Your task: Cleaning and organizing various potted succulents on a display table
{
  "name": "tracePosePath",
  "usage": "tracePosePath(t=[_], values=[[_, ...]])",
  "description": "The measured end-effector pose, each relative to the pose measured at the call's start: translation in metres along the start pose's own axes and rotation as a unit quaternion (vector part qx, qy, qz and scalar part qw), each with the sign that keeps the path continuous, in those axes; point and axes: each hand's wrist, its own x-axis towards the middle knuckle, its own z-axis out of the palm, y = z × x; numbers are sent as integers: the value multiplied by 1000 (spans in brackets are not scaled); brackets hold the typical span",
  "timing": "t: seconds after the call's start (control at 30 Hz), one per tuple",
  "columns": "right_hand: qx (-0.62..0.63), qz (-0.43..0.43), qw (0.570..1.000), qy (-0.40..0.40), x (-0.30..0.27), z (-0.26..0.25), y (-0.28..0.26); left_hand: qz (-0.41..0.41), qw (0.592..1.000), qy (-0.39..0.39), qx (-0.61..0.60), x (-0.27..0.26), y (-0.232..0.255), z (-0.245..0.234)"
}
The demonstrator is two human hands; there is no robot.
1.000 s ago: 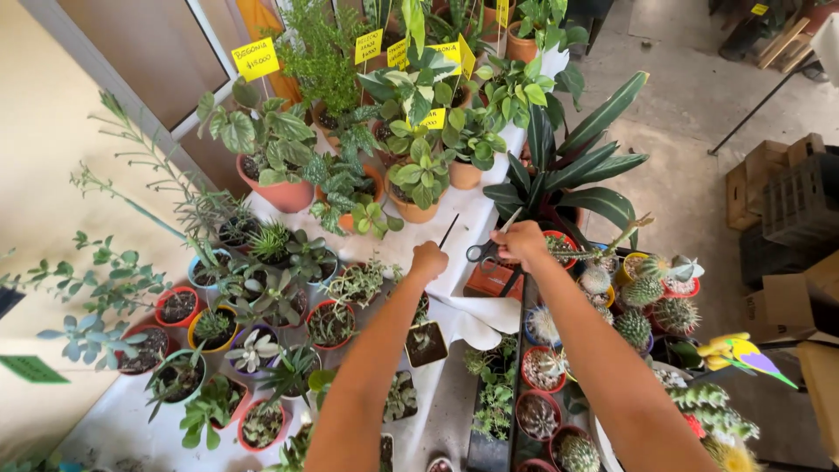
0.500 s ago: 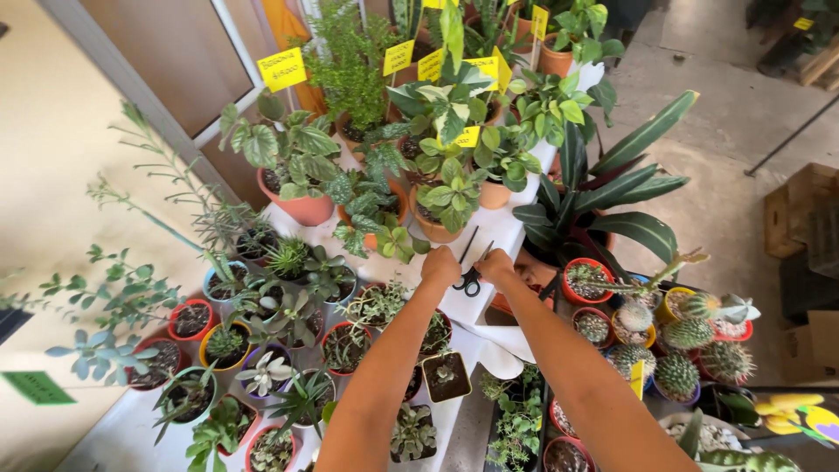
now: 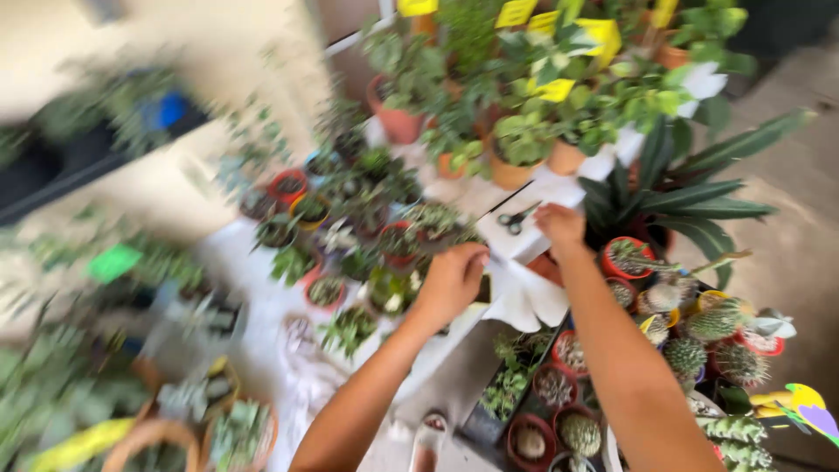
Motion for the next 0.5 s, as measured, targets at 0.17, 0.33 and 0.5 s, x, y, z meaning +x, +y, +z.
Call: tracePosePath(t=[0.17, 0.33, 0.5], values=[[141, -42, 985, -89, -88, -20, -24, -77, 994, 77, -25, -213, 33, 7], [179, -89, 950, -241, -254, -10, -53, -159, 975, 152, -27, -395, 38, 33], [-41, -142, 822, -550, -382, 54, 22, -388, 870, 278, -120, -503, 60, 44]])
